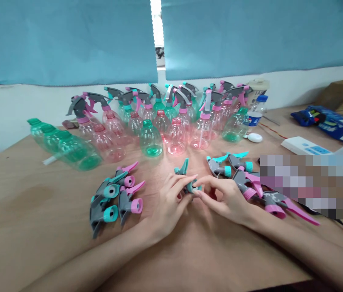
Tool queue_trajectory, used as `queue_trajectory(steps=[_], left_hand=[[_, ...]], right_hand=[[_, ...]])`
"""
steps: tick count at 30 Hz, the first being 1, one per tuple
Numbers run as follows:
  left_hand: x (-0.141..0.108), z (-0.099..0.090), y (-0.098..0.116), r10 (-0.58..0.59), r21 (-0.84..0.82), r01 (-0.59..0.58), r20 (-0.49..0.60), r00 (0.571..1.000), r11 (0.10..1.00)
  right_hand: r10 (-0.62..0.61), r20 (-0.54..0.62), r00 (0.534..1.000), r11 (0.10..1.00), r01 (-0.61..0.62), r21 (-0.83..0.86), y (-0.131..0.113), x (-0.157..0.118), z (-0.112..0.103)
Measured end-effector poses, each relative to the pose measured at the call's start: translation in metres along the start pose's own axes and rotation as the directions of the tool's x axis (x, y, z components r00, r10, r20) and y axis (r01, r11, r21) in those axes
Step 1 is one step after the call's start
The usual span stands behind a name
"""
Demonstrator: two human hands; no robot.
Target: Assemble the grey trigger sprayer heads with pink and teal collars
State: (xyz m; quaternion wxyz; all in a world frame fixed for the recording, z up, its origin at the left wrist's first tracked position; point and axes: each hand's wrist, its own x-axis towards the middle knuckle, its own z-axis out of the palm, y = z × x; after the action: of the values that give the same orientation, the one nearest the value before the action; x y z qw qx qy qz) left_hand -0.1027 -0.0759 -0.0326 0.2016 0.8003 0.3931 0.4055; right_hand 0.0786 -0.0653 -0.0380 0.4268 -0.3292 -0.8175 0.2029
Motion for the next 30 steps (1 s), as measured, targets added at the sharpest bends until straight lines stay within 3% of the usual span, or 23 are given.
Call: queue_trajectory(steps=[4,10,14,17,20,25,30], left_hand=[[-0.005,-0.002,0.003,-0.011,0.003,0.011,0.029,1.0,1.0],[-0.025,-0.023,0.012,0.001,0.017,-0.002,0.055,0.999,1.0],[-0.044,-0.052,0.021,-0.014,0.111,0.013,0.004,1.0,0.994],[-0.053,-0.082,0.024,-0.005,0.236,0.026,-0.09,0.996,0.971],[-0.054,-0.119,0.016,0.078,0.405,-0.021,-0.125,0.989,0.914],[-0.056,-0.165,-0.012,0.019,0.642,-0.024,0.015,1.0,0.766],[-0.069,-0.162,-0.025,-0.078,0.663,-0.078,0.203,0.976,0.745]], right_hand=[[-0.066,0.051,0.997,0.993,0.07,-0.091,0.003,-0.002,0.0],[-0.339,0.084,0.937,0.922,0.348,-0.169,-0.002,-0.003,-0.001],[-0.409,0.137,0.902,0.888,0.428,-0.171,-0.008,-0.004,0.003],[-0.389,0.123,0.913,0.896,0.406,-0.182,-0.006,-0.003,0.007],[-0.356,0.123,0.926,0.903,0.375,-0.211,-0.003,-0.001,0.011],[-0.331,0.192,0.924,0.897,0.371,-0.239,-0.008,0.006,0.015],[-0.345,0.25,0.905,0.883,0.403,-0.24,-0.017,0.01,0.016]])
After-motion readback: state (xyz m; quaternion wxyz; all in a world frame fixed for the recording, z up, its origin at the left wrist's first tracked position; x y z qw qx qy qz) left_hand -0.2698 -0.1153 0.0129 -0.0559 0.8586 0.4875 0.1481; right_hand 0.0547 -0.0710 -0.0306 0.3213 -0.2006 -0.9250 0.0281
